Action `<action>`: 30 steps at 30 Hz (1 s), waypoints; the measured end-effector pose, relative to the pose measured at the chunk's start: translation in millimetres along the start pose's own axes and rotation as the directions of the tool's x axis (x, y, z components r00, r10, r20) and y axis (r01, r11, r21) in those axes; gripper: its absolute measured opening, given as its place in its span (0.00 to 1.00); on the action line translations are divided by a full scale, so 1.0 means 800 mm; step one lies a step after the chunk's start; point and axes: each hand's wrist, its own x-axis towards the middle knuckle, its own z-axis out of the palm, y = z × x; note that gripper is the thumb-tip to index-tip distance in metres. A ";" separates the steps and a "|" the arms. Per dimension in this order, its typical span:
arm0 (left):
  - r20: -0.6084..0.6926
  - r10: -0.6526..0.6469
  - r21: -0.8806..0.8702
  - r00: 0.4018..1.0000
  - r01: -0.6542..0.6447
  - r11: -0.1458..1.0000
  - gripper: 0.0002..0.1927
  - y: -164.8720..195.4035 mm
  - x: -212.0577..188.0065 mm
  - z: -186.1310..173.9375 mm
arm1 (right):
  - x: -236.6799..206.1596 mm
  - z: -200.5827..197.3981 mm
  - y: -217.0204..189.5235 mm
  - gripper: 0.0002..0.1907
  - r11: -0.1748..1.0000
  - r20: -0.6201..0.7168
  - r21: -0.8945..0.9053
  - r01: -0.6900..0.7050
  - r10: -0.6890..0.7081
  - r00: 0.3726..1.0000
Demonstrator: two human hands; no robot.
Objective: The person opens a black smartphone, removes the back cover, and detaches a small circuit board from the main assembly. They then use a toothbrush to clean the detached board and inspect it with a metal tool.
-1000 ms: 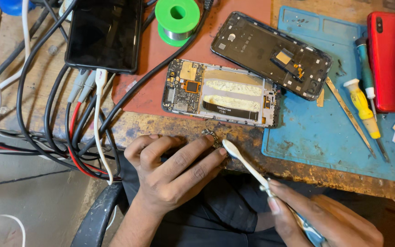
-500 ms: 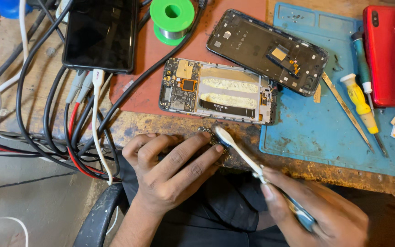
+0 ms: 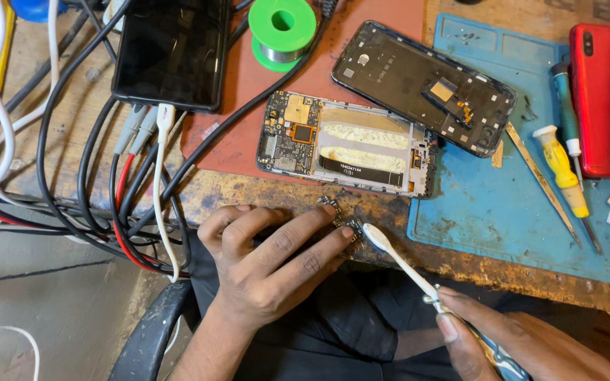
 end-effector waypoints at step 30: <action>-0.014 0.002 0.005 1.000 -0.002 1.000 0.12 -0.003 -0.003 0.005 | -0.024 0.035 0.019 0.16 0.993 -0.177 0.115 0.035 -0.014 0.984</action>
